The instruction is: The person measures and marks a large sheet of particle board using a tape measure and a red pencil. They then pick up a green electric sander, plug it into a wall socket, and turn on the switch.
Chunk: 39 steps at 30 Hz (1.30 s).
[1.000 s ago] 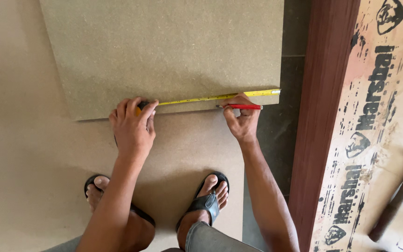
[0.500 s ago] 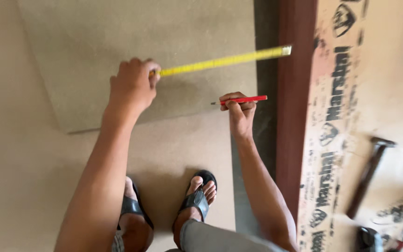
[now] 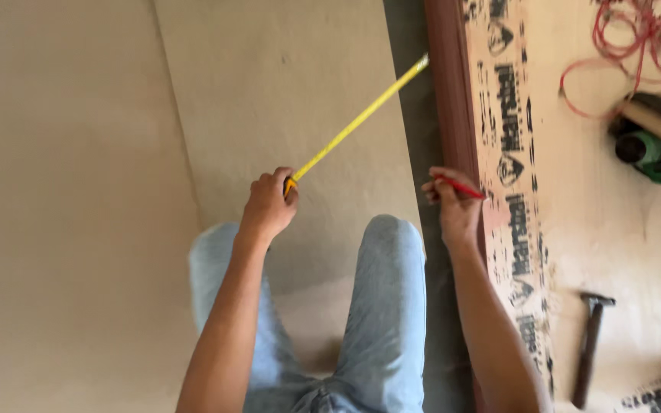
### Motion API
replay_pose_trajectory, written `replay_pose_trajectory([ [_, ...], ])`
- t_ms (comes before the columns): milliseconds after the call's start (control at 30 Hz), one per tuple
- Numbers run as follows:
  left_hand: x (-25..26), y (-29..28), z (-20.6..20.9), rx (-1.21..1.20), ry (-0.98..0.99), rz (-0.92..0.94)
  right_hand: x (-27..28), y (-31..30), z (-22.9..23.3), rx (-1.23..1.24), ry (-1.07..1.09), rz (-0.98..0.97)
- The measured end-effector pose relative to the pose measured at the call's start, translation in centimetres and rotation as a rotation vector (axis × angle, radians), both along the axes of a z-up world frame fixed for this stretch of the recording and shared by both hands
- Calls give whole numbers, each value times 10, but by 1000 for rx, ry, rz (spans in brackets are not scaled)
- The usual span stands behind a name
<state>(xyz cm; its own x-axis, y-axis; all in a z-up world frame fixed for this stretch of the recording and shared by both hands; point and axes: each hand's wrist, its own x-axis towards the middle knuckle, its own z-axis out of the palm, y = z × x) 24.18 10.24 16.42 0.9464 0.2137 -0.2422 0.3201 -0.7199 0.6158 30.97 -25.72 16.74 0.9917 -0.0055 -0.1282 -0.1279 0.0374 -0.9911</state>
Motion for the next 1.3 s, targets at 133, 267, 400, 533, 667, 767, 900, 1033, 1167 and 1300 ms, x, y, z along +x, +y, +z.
replay_pose_trajectory([
  [133,85,55,-8,175,32,0,73,58,-84,-125,55,64],
  [267,224,99,-38,215,105,41,201,175,-171,-477,-18,289],
  [400,316,136,-92,316,-1,-39,277,256,-207,-880,-318,392],
  [533,400,186,-127,370,-34,-125,323,294,-202,-1156,-368,345],
  [667,419,204,-125,325,-43,-158,310,290,-188,-1155,-307,385],
  [767,447,212,-101,274,-20,-146,319,295,-178,-1141,-306,388],
  [900,463,219,-89,270,34,-142,320,295,-181,-1131,-303,380],
  [1033,455,227,-100,316,-37,-147,313,290,-188,-1148,-294,392],
  [1167,453,230,-119,364,-127,-103,318,298,-178,-1146,-302,385],
  [1300,445,216,-143,394,-198,-29,332,293,-178,-1128,-342,357],
])
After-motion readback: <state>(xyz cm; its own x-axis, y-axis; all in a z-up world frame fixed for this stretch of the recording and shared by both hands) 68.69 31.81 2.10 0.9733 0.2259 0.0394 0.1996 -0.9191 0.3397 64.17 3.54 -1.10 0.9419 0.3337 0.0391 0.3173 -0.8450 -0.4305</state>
